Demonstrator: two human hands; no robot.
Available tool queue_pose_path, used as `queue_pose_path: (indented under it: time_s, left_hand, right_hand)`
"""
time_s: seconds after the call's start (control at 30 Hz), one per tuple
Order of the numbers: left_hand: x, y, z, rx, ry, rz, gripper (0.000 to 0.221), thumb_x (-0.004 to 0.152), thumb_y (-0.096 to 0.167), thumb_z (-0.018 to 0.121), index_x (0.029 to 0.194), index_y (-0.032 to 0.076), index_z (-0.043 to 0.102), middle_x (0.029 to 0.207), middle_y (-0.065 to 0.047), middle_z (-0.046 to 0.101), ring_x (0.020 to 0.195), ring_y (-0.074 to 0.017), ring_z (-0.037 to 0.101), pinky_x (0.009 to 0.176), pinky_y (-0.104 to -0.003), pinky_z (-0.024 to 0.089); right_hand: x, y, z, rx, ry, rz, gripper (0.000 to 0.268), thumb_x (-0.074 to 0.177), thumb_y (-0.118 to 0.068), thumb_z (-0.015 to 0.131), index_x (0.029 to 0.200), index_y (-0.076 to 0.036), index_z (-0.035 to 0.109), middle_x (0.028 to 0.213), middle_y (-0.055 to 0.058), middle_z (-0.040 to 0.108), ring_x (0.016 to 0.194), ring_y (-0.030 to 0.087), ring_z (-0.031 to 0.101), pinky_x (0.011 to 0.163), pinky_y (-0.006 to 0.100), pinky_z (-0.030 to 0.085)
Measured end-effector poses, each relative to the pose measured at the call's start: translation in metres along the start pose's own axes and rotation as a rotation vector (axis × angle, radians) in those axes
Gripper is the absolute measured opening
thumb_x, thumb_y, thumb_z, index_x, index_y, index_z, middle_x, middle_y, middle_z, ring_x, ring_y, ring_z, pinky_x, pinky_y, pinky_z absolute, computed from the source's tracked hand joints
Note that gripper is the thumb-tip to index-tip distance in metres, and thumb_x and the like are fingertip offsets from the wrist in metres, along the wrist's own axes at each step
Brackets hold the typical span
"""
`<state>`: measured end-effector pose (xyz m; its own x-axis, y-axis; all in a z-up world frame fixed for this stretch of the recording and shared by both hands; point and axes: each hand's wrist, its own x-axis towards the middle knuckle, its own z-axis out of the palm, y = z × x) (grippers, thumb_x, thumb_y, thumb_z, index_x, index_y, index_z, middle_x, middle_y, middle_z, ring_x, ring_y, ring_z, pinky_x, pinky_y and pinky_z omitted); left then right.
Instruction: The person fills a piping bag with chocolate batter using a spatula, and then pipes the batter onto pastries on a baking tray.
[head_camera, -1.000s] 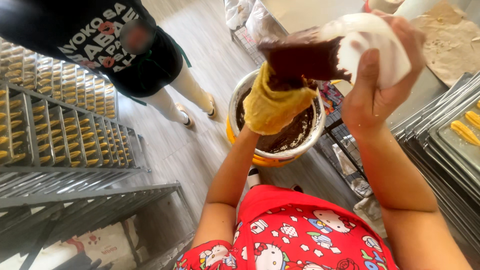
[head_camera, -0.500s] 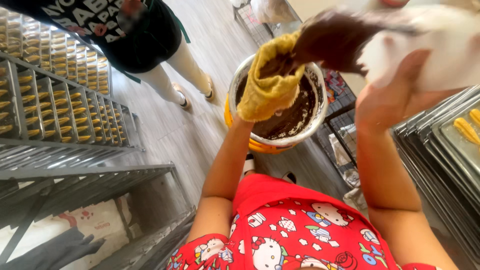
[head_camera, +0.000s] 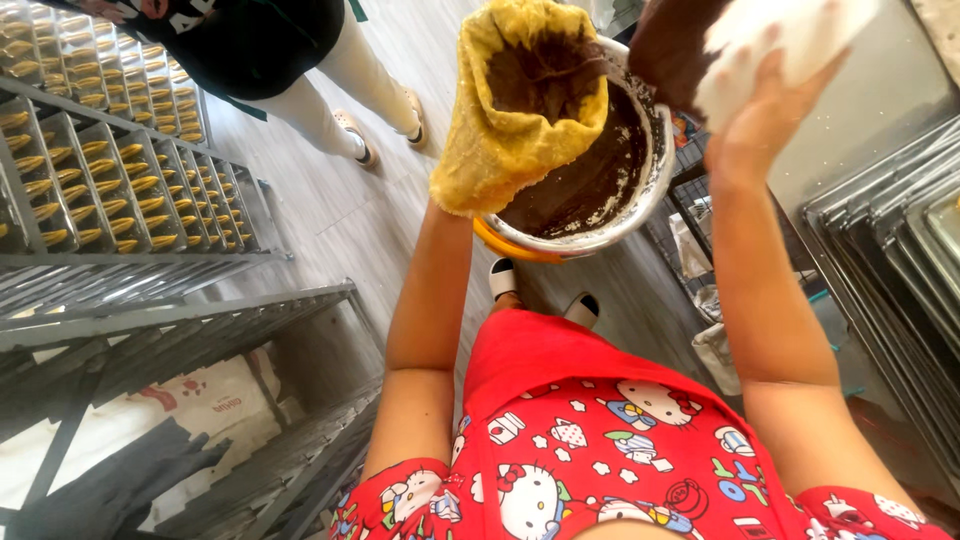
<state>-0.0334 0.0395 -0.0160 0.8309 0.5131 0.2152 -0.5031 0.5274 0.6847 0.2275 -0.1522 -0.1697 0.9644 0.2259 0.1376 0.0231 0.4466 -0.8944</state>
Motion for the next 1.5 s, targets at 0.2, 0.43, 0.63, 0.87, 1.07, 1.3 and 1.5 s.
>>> queue_pose_path:
  time_s: [0.2, 0.43, 0.63, 0.87, 1.07, 1.3, 1.5]
  left_hand:
    - [0.011, -0.005, -0.017, 0.004, 0.062, -0.005, 0.065, 0.081, 0.000, 0.088, 0.132, 0.000, 0.048, 0.126, -0.020, 0.065, 0.116, -0.0312, 0.066, 0.105, -0.046, 0.057]
    - [-0.016, -0.004, -0.049, 0.087, 0.210, -0.108, 0.064, 0.080, 0.002, 0.088, 0.131, 0.000, 0.049, 0.125, -0.019, 0.066, 0.115, -0.0305, 0.067, 0.104, -0.046, 0.057]
    - [-0.039, -0.006, -0.064, 0.143, 0.279, -0.270, 0.064, 0.080, 0.003, 0.089, 0.131, 0.000, 0.050, 0.124, -0.018, 0.066, 0.114, -0.0299, 0.067, 0.103, -0.045, 0.057]
    - [-0.040, -0.017, -0.063, 0.207, 0.290, -0.372, 0.064, 0.079, 0.005, 0.089, 0.130, 0.001, 0.050, 0.123, -0.018, 0.067, 0.113, -0.0291, 0.067, 0.102, -0.044, 0.057]
    - [-0.039, -0.017, -0.062, 0.242, 0.292, -0.409, 0.064, 0.079, 0.006, 0.089, 0.130, 0.001, 0.051, 0.123, -0.017, 0.067, 0.113, -0.0285, 0.068, 0.101, -0.044, 0.057]
    - [-0.037, -0.018, -0.062, 0.259, 0.283, -0.420, 0.064, 0.078, 0.008, 0.090, 0.129, 0.001, 0.052, 0.122, -0.016, 0.068, 0.112, -0.0278, 0.068, 0.100, -0.043, 0.058]
    - [-0.042, -0.023, -0.065, 0.245, 0.274, -0.427, 0.064, 0.077, 0.009, 0.090, 0.128, 0.001, 0.053, 0.121, -0.015, 0.068, 0.111, -0.0272, 0.069, 0.099, -0.043, 0.058]
  right_hand:
    - [-0.054, 0.082, 0.014, -0.791, -0.335, -0.161, 0.050, 0.119, -0.010, 0.046, 0.168, -0.012, 0.033, 0.151, 0.010, 0.042, 0.137, 0.027, 0.054, 0.116, 0.040, 0.052]
    - [-0.084, 0.146, 0.022, -0.813, -0.708, 0.018, 0.048, 0.097, -0.004, 0.069, 0.140, 0.001, 0.048, 0.129, 0.017, 0.055, 0.120, 0.028, 0.056, 0.103, 0.044, 0.049]
    - [-0.087, 0.164, 0.002, -0.732, -0.978, 0.292, 0.049, 0.099, -0.005, 0.065, 0.144, 0.000, 0.045, 0.134, 0.017, 0.053, 0.123, 0.029, 0.054, 0.106, 0.044, 0.048]
    - [-0.091, 0.142, -0.022, -0.870, -1.034, 0.522, 0.049, 0.098, -0.005, 0.064, 0.144, -0.001, 0.046, 0.134, 0.017, 0.054, 0.122, 0.029, 0.055, 0.105, 0.045, 0.049]
    - [-0.082, 0.161, 0.008, -0.864, -0.978, 0.476, 0.049, 0.098, -0.005, 0.063, 0.144, -0.002, 0.047, 0.134, 0.017, 0.055, 0.121, 0.030, 0.056, 0.104, 0.045, 0.050]
    - [-0.065, 0.161, 0.023, -0.906, -0.948, 0.427, 0.049, 0.097, -0.005, 0.061, 0.144, -0.002, 0.049, 0.134, 0.018, 0.056, 0.120, 0.030, 0.057, 0.103, 0.045, 0.050]
    - [-0.073, 0.162, 0.016, -0.925, -0.966, 0.507, 0.049, 0.096, -0.006, 0.060, 0.144, -0.003, 0.050, 0.134, 0.018, 0.056, 0.119, 0.030, 0.058, 0.102, 0.046, 0.051]
